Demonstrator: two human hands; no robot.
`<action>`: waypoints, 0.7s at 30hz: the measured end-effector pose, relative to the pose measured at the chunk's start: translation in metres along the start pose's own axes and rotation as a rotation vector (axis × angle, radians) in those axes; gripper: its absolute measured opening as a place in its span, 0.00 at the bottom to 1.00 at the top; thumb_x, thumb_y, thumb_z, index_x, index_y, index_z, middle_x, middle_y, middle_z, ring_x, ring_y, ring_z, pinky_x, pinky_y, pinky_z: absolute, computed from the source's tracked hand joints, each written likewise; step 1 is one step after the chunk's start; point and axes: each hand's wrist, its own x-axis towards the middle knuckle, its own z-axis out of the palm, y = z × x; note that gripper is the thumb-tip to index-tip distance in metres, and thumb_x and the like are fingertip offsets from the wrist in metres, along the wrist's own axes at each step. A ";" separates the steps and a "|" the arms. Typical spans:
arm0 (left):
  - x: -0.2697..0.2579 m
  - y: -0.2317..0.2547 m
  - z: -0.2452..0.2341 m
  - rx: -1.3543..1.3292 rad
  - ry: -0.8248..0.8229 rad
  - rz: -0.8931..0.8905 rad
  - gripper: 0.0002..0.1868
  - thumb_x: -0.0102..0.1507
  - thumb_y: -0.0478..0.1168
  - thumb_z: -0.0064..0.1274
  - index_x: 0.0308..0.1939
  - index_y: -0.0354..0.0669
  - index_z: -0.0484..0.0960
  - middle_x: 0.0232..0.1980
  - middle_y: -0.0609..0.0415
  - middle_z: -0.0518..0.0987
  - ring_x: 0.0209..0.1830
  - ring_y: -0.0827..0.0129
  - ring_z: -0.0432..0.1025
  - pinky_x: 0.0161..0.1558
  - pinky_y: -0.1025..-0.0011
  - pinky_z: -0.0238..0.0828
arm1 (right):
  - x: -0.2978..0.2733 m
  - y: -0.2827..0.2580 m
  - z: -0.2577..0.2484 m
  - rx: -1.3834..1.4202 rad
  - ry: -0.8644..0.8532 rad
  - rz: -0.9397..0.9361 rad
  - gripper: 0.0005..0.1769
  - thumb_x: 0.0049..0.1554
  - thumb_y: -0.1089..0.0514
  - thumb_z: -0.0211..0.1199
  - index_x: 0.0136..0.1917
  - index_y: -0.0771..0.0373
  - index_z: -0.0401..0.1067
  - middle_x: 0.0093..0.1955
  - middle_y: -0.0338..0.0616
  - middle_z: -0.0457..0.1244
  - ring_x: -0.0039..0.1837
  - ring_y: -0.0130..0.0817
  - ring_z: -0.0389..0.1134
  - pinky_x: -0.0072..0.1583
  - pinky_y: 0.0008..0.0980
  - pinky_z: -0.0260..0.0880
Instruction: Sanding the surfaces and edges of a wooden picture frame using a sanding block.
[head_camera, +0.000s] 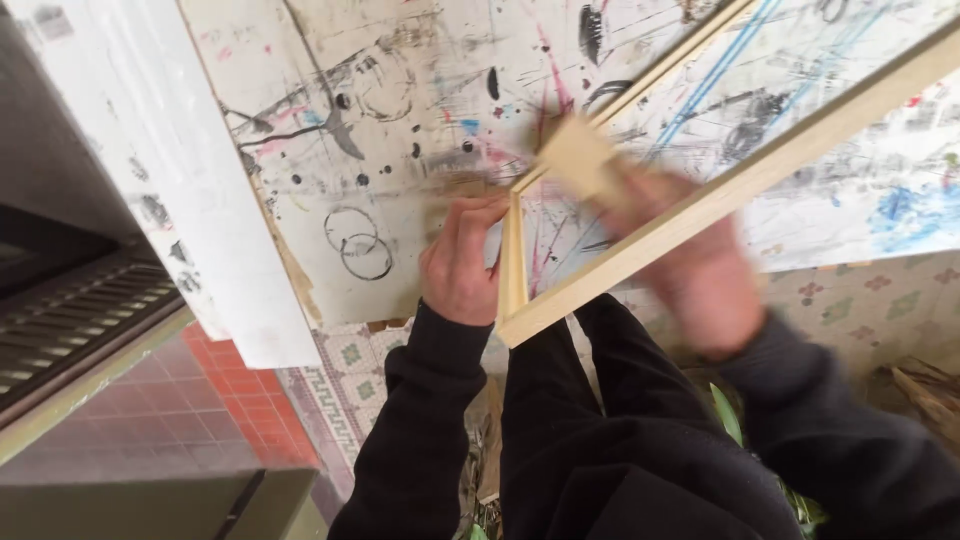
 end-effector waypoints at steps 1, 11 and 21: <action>-0.003 0.000 -0.003 0.007 -0.004 -0.023 0.18 0.62 0.32 0.64 0.54 0.41 0.75 0.52 0.49 0.79 0.49 0.53 0.79 0.47 0.62 0.79 | 0.004 0.013 -0.003 -0.054 0.033 -0.011 0.25 0.59 0.62 0.67 0.69 0.55 0.69 0.71 0.52 0.65 0.54 0.48 0.75 0.62 0.43 0.74; -0.004 0.003 -0.007 0.017 -0.007 -0.021 0.17 0.63 0.32 0.61 0.54 0.40 0.74 0.53 0.48 0.79 0.52 0.52 0.80 0.49 0.62 0.79 | -0.015 0.051 0.007 -0.159 0.027 0.001 0.24 0.68 0.59 0.72 0.74 0.56 0.69 0.81 0.49 0.60 0.66 0.42 0.69 0.69 0.44 0.70; -0.007 0.000 -0.007 0.073 0.001 -0.046 0.17 0.62 0.33 0.62 0.54 0.39 0.76 0.52 0.47 0.80 0.51 0.52 0.80 0.49 0.63 0.80 | -0.006 0.054 0.007 0.024 -0.110 0.108 0.24 0.66 0.64 0.64 0.74 0.67 0.71 0.72 0.41 0.63 0.58 0.30 0.71 0.69 0.46 0.73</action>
